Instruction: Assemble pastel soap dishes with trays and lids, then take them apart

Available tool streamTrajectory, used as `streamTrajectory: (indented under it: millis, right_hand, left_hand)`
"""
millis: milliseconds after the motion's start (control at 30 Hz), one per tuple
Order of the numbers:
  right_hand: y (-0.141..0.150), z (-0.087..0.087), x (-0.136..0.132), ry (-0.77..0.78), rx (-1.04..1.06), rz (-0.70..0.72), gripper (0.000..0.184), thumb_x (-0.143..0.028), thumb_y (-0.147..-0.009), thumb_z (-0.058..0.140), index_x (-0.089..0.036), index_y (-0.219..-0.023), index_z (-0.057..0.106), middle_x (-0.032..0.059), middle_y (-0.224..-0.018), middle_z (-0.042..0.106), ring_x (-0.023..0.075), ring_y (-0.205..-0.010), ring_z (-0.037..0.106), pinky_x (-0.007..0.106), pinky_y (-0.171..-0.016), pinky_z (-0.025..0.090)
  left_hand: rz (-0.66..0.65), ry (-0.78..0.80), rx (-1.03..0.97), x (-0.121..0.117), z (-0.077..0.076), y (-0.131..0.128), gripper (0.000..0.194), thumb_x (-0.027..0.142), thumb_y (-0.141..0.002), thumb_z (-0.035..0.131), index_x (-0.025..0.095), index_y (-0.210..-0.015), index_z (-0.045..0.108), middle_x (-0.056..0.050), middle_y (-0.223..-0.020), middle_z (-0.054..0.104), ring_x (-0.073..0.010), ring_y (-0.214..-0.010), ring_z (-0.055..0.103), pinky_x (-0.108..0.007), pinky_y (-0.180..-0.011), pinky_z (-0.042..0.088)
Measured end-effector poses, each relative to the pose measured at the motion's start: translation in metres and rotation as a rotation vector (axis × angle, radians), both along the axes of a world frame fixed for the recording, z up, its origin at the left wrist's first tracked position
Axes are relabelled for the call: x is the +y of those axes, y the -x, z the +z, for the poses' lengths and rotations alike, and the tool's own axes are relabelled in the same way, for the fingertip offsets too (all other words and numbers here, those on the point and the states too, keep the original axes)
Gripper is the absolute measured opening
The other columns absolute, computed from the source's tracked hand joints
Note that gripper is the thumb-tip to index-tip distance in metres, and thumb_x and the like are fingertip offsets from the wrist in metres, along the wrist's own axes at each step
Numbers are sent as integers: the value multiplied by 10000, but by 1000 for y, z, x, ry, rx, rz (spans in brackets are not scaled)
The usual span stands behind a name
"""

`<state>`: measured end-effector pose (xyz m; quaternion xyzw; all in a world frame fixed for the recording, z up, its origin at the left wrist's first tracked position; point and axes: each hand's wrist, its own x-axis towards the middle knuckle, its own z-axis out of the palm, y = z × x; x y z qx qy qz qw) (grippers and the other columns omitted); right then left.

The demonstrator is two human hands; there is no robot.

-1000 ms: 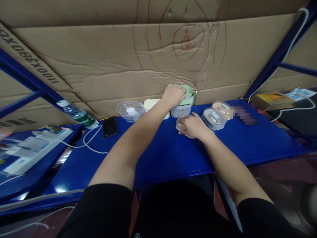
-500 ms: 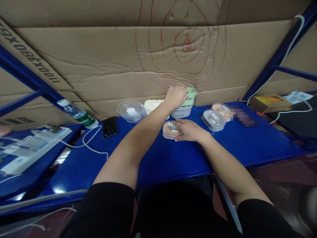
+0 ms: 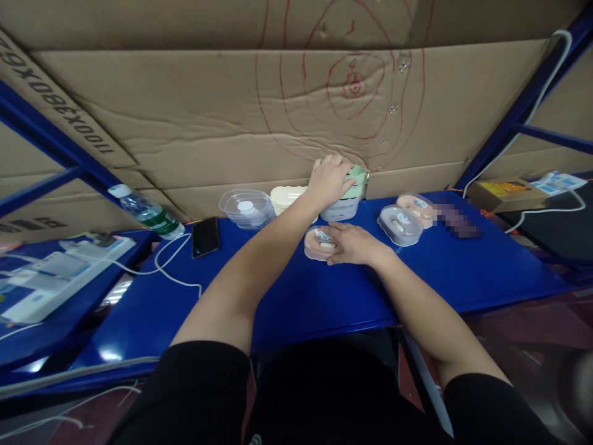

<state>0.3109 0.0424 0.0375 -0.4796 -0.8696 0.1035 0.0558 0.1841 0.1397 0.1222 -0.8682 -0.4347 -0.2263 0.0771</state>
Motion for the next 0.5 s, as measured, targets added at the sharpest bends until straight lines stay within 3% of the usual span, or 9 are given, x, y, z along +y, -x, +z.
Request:
streamTrajectory:
  millis: [67, 133, 267, 400, 500]
  right_hand:
    - [1, 1, -1, -4, 2, 0, 1017, -490, -809, 910, -240, -1701, 490, 177, -1741, 505, 459, -1504, 581, 564, -1187, 518]
    - [2, 1, -2, -20, 18, 19, 970, -464, -807, 896, -238, -1674, 525, 168, -1680, 576, 448, -1448, 622, 546, -1146, 543]
    - [5, -2, -1, -71, 97, 41, 805, -420, -815, 852, -257, -1572, 631, 136, -1527, 703, 419, -1338, 682, 524, -1073, 575]
    - [8, -13, 6, -88, 202, 91, 820, -470, -801, 880, -268, -1560, 649, 131, -1505, 719, 415, -1365, 681, 546, -1118, 566]
    - [9, -23, 12, -102, 306, 178, 794, -501, -801, 891, -271, -1531, 680, 125, -1489, 734, 410, -1392, 680, 574, -1169, 544]
  left_hand:
    - [-46, -38, -140, -15, -7, 13, 418, 424, -1108, 570, 235, -1462, 688, -129, -1494, 690, -334, -1437, 578, -507, -1220, 415]
    - [-110, -48, -252, -34, -24, 34, 387, 442, -1113, 545, 250, -1408, 704, -106, -1455, 714, -302, -1408, 602, -484, -1228, 436]
    - [-222, 60, -333, -68, -81, 92, 479, 563, -1049, 641, 245, -1403, 691, -125, -1462, 714, -311, -1417, 623, -510, -1264, 450]
    - [-148, 301, -433, -79, -138, 140, 1069, 733, -731, 934, 205, -1577, 551, -221, -1640, 581, -441, -1554, 525, -641, -1316, 387]
    - [-194, 552, -538, -74, -157, 153, 1306, 711, -678, 975, 190, -1709, 365, -259, -1654, 562, -458, -1551, 545, -667, -1289, 423]
